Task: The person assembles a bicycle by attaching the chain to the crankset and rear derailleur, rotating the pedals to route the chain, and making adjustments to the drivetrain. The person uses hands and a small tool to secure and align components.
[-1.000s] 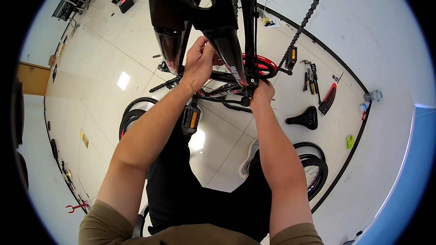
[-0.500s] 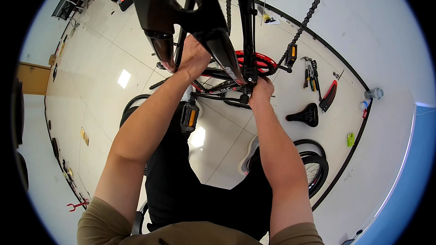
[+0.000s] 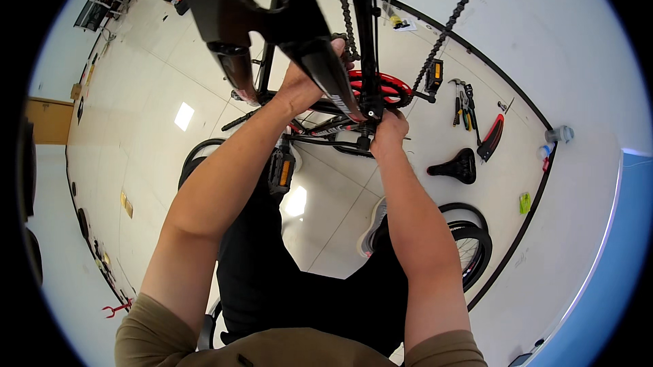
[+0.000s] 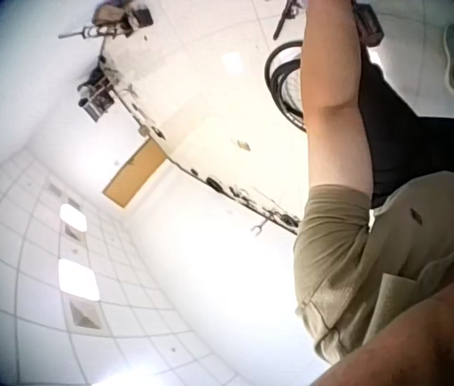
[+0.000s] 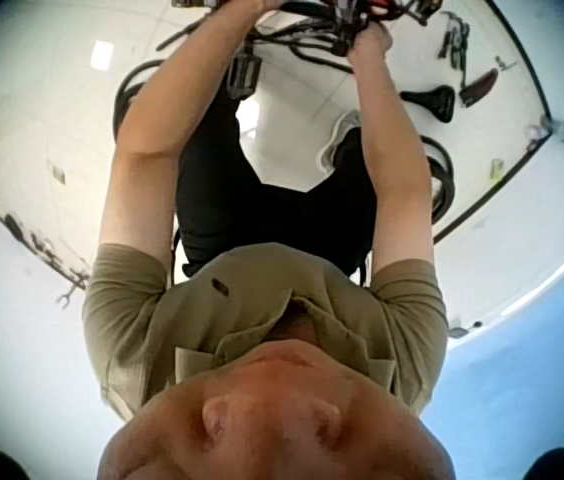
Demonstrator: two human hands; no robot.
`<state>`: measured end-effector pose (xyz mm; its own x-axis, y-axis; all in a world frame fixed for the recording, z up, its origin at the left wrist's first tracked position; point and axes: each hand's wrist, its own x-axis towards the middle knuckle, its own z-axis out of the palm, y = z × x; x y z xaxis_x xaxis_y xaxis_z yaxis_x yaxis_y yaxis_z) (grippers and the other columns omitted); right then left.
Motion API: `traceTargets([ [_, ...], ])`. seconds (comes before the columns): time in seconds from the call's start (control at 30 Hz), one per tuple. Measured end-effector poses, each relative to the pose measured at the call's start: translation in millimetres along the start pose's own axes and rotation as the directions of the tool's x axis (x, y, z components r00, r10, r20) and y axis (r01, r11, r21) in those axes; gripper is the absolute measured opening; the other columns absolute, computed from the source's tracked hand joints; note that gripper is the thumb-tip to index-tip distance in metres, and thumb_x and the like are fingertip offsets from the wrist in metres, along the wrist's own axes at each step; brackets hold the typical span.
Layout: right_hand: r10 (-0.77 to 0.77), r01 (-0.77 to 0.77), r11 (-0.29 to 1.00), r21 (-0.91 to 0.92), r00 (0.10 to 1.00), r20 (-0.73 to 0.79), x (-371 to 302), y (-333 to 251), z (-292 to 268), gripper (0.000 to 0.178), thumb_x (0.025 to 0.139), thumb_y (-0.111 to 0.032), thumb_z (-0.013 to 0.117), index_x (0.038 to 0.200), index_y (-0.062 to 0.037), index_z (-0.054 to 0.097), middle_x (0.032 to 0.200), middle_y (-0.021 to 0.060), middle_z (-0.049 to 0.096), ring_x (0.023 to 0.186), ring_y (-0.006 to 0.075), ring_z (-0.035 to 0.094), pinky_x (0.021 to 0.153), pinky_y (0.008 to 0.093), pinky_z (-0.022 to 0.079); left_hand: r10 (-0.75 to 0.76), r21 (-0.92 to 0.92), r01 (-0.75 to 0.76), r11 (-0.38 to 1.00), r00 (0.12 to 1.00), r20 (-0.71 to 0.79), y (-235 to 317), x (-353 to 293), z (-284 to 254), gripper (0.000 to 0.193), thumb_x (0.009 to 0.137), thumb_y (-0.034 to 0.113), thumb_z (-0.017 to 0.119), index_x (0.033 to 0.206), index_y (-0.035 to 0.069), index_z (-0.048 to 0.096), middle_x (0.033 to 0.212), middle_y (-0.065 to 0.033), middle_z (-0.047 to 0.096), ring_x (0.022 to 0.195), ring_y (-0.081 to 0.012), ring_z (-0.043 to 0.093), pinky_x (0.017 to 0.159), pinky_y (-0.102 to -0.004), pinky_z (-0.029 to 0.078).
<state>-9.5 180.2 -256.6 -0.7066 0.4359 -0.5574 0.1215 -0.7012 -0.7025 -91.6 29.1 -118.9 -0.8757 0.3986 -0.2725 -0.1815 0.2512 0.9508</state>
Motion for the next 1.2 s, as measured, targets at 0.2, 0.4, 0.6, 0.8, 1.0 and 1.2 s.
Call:
traceTargets([
  [0.2,-0.069,0.066,0.995,-0.07,0.997,-0.034,35.4,24.1,-16.9,0.023,0.083,-0.001,0.061,0.105,0.0069,0.058,0.09,0.0123,0.064,0.076,0.0205,0.064,0.068,0.0351,0.055,0.255,-0.14,-0.268,0.953,0.961,-0.102,-25.9,20.5,-0.9,0.027,0.102,0.024,0.052,0.111,-0.001,0.058,0.093,-0.006,0.064,0.081,-0.0137,0.065,0.072,-0.0282,0.056],
  [0.4,-0.034,0.025,0.997,-0.067,0.99,-0.136,10.3,9.0,-0.7,0.019,0.078,0.001,0.056,0.096,0.0041,0.062,0.081,0.0063,0.061,0.068,0.0155,0.054,0.063,0.0302,0.043,0.155,-0.324,-0.173,0.93,0.985,-0.081,-10.5,12.8,10.6,0.023,0.104,0.019,0.048,0.114,0.0,0.054,0.095,-0.0099,0.067,0.086,-0.0188,0.068,0.077,-0.0336,0.058],
  [0.6,-0.049,0.029,0.989,-0.143,0.99,-0.135,-0.7,3.1,7.0,0.02,0.077,0.004,0.054,0.096,0.0034,0.061,0.084,0.0073,0.062,0.071,0.0157,0.056,0.062,0.0299,0.045,0.262,-0.085,-0.265,0.961,0.964,-0.04,-20.3,9.7,6.3,0.028,0.105,0.024,0.046,0.113,-0.001,0.056,0.098,-0.0074,0.065,0.09,-0.0158,0.065,0.09,-0.0344,0.055],
  [0.8,-0.098,0.056,0.962,-0.266,0.984,-0.147,-10.2,-9.7,9.5,0.018,0.081,0.003,0.053,0.097,0.0036,0.061,0.084,0.0071,0.063,0.068,0.0153,0.057,0.062,0.0307,0.047,0.243,-0.096,-0.253,0.963,0.964,-0.104,-32.7,0.6,8.1,0.026,0.103,0.025,0.051,0.114,0.001,0.057,0.091,0.001,0.059,0.081,-0.0074,0.054,0.072,-0.0246,0.047],
  [1.0,-0.265,0.212,0.923,-0.32,0.956,-0.13,-2.7,-14.8,0.5,0.021,0.087,-0.004,0.057,0.105,0.0063,0.063,0.086,0.01,0.065,0.071,0.0166,0.064,0.062,0.0304,0.048,0.19,-0.11,-0.213,0.971,0.963,-0.191,-43.8,-2.6,10.1,0.031,0.103,0.028,0.052,0.119,0.002,0.056,0.097,-0.0025,0.062,0.081,-0.0081,0.055,0.074,-0.0248,0.048],
  [1.2,-0.292,0.234,0.884,-0.404,0.952,-0.088,7.0,-13.1,-5.3,0.021,0.089,-0.011,0.064,0.102,0.0058,0.063,0.083,0.0092,0.065,0.066,0.0158,0.065,0.054,0.0271,0.044,0.106,-0.251,-0.162,0.954,0.969,-0.225,-59.1,0.7,1.3,0.032,0.103,0.029,0.051,0.118,0.001,0.058,0.1,-0.0056,0.064,0.085,-0.0116,0.058,0.079,-0.0268,0.049],
])
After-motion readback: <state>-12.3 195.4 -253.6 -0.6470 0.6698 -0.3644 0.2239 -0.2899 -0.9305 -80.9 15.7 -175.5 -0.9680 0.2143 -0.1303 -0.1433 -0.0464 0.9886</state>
